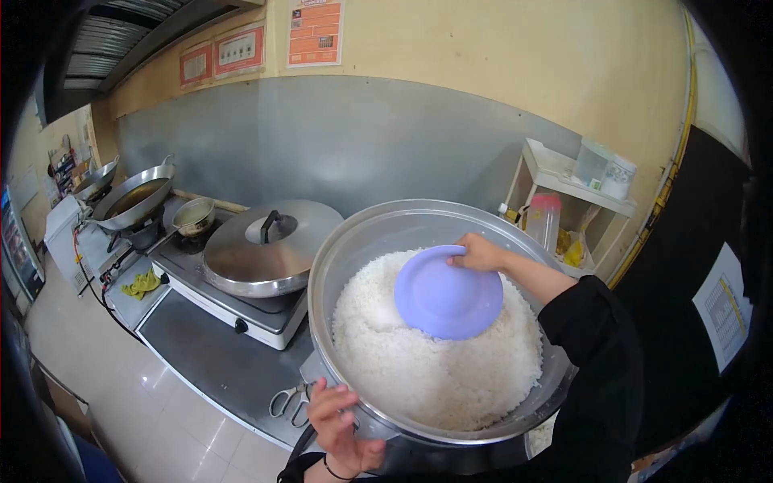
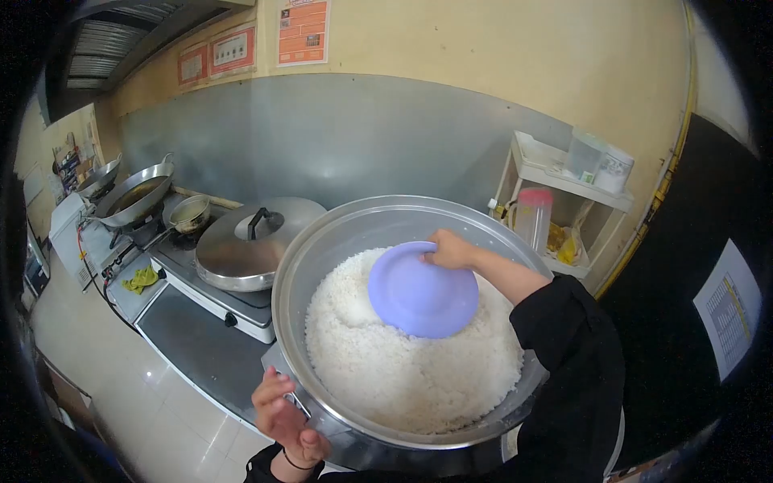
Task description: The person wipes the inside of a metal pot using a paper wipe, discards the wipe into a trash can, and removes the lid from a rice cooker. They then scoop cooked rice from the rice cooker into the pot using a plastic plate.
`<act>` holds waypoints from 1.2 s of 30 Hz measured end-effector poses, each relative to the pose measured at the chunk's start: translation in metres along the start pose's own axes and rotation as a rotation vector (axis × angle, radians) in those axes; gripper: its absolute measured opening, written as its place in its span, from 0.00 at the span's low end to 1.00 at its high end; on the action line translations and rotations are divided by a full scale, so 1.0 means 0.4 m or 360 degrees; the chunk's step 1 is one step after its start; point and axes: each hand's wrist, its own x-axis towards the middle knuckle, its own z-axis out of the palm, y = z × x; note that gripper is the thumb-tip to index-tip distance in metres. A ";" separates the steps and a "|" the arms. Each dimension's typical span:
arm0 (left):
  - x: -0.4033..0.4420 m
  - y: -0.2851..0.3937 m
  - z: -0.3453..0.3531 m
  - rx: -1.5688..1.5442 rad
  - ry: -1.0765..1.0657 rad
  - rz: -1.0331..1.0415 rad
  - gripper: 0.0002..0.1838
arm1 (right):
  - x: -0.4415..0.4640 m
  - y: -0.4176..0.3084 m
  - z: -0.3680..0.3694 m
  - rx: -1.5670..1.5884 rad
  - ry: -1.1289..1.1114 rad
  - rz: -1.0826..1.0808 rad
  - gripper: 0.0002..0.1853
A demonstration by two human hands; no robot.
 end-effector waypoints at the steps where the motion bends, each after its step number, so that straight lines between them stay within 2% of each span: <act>1: -0.002 0.000 0.006 0.0012 0.0057 0.0009 0.24 | 0.013 0.000 -0.001 0.0093 -0.0081 0.0064 0.14; 3: -0.005 0.004 0.010 -0.0008 0.0129 -0.0037 0.24 | 0.052 0.004 0.005 0.0206 -0.0240 0.0118 0.16; 6: 0.005 -0.011 0.008 -0.0181 0.0177 0.0181 0.20 | 0.139 -0.001 0.035 0.0228 -0.0476 0.0111 0.21; 11: -0.005 -0.006 0.002 -0.0064 0.0131 0.0121 0.20 | 0.206 -0.054 0.076 0.0263 -0.0880 0.0272 0.26; 14: 0.002 -0.014 -0.006 -0.0018 0.0057 0.0155 0.21 | 0.237 -0.054 0.117 -0.0026 -0.0775 0.0131 0.28; 17: 0.009 -0.018 -0.020 0.0006 -0.0031 0.0174 0.21 | 0.253 -0.079 0.137 0.0028 -0.1020 0.0173 0.29; 19: 0.007 -0.017 -0.025 0.0040 -0.0070 0.0183 0.20 | 0.252 -0.099 0.149 0.0005 -0.1040 0.0122 0.27; 22: -0.009 -0.011 -0.026 0.0221 -0.0067 0.0117 0.26 | 0.256 -0.111 0.174 0.0036 -0.1175 0.0095 0.26; 23: -0.011 -0.010 -0.024 0.0196 -0.0037 0.0090 0.25 | 0.256 -0.122 0.179 0.0052 -0.1227 0.0087 0.26; 26: -0.009 -0.006 -0.016 0.0119 0.0044 0.0028 0.20 | 0.237 -0.149 0.187 -0.0065 -0.1145 -0.0062 0.26; 27: 0.004 0.012 -0.023 0.0124 0.0010 -0.0142 0.22 | 0.239 -0.149 0.181 -0.0051 -0.1148 -0.0054 0.25; 29: 0.005 0.016 -0.021 0.0144 0.0038 -0.0174 0.22 | 0.211 -0.150 0.178 0.0001 -0.1176 -0.0012 0.23; 32: 0.006 0.007 -0.013 0.0197 0.0076 -0.0131 0.25 | 0.128 -0.166 0.131 0.0005 -0.1021 -0.0139 0.17; 35: -0.002 0.007 -0.015 0.0253 0.0097 -0.0091 0.27 | 0.039 -0.152 0.095 -0.0008 -0.0743 -0.0577 0.13; 36: -0.003 0.007 -0.016 0.0277 0.0109 -0.0076 0.28 | -0.003 -0.166 0.077 -0.0004 -0.0638 -0.0631 0.15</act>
